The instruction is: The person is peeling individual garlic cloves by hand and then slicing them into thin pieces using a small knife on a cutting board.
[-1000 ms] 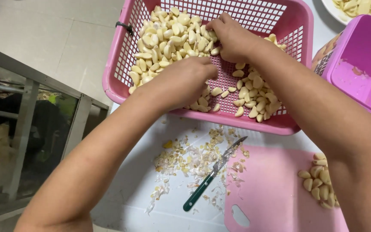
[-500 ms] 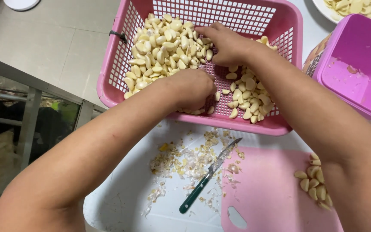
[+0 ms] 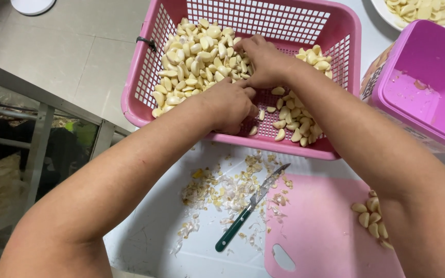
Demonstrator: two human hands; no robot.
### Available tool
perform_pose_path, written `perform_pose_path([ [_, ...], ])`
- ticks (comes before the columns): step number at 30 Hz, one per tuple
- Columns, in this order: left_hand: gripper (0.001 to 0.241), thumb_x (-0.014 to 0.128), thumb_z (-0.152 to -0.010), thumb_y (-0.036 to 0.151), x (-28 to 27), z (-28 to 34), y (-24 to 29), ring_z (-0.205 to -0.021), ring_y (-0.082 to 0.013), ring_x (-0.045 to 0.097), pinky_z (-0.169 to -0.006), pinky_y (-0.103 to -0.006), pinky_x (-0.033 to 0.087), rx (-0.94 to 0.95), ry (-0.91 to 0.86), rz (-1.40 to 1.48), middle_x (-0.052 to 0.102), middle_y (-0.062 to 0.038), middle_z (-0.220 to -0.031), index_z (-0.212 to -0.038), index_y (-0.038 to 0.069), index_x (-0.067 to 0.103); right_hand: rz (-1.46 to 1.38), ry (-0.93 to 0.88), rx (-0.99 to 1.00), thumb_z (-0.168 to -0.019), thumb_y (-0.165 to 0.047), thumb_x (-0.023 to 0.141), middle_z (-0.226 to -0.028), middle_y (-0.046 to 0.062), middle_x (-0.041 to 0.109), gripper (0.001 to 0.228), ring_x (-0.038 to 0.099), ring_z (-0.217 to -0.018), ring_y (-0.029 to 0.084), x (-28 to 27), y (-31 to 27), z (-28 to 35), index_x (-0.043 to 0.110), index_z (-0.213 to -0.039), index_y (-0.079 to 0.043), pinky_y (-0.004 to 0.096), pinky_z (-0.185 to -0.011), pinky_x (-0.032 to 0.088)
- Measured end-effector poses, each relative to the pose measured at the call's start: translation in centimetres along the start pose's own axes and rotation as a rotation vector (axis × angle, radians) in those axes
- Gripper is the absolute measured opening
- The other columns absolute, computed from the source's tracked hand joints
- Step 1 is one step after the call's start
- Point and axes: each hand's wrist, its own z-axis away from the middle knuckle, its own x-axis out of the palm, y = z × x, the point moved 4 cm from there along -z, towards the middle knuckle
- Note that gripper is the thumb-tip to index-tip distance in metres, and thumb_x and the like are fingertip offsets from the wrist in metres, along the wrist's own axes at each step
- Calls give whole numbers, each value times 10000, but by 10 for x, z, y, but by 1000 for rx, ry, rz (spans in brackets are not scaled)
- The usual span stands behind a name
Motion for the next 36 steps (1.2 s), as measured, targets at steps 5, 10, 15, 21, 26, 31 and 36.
perform_pose_path([
  [5,268,677,-1023,330,-15,19,-2,-1215,-240,612,-1179,-504,470,-86,12,73,694,11,-1301,-1285,326,729,-27,53,-108,-804,-111,859,-1420,96,495,759,534,-1214,244,4,7,0,484,-1464,-118,375,-1054,520],
  [10,373,630,-894,131,-5,21,-26,-1076,-307,605,-847,-489,560,-69,197,109,671,-63,-1096,-1234,210,763,-20,29,-118,-814,-91,837,-1531,116,408,874,478,-1344,290,3,1,7,376,-1555,-146,418,-1124,466],
  [15,514,620,-812,19,3,22,-32,-1122,-323,586,-857,-516,581,-119,278,205,654,-74,-1069,-1293,159,735,-8,28,-145,-839,-141,855,-1572,144,417,815,445,-1427,306,10,-4,11,404,-1516,-101,440,-1226,393],
  [21,224,635,-849,-2,15,22,-41,-1031,-309,609,-767,-492,592,-201,388,248,662,-73,-1181,-998,131,735,-11,-80,-3,-754,82,759,-1532,126,369,943,494,-1270,260,17,-9,28,342,-1577,-112,315,-1011,575],
  [26,152,768,-808,191,28,25,-56,-1033,-340,632,-803,-463,593,-213,630,209,580,-45,-996,-910,148,664,-58,80,-242,-529,-310,1089,-1329,305,402,1296,515,-1292,634,34,5,21,368,-1553,26,649,-1111,460],
  [31,138,767,-815,172,32,27,-58,-1036,-342,615,-791,-471,598,-226,704,198,566,-43,-1002,-897,151,658,-88,215,-267,-589,-273,1050,-1283,290,400,1116,583,-1193,640,57,11,8,396,-1451,0,635,-1059,530],
  [36,227,682,-927,83,15,39,-50,-1104,-371,529,-830,-514,550,-304,629,201,603,-159,-1197,-1149,56,717,-117,52,83,-793,-139,928,-1640,200,308,1009,518,-1336,351,37,-40,45,309,-1583,-35,366,-1103,550],
])
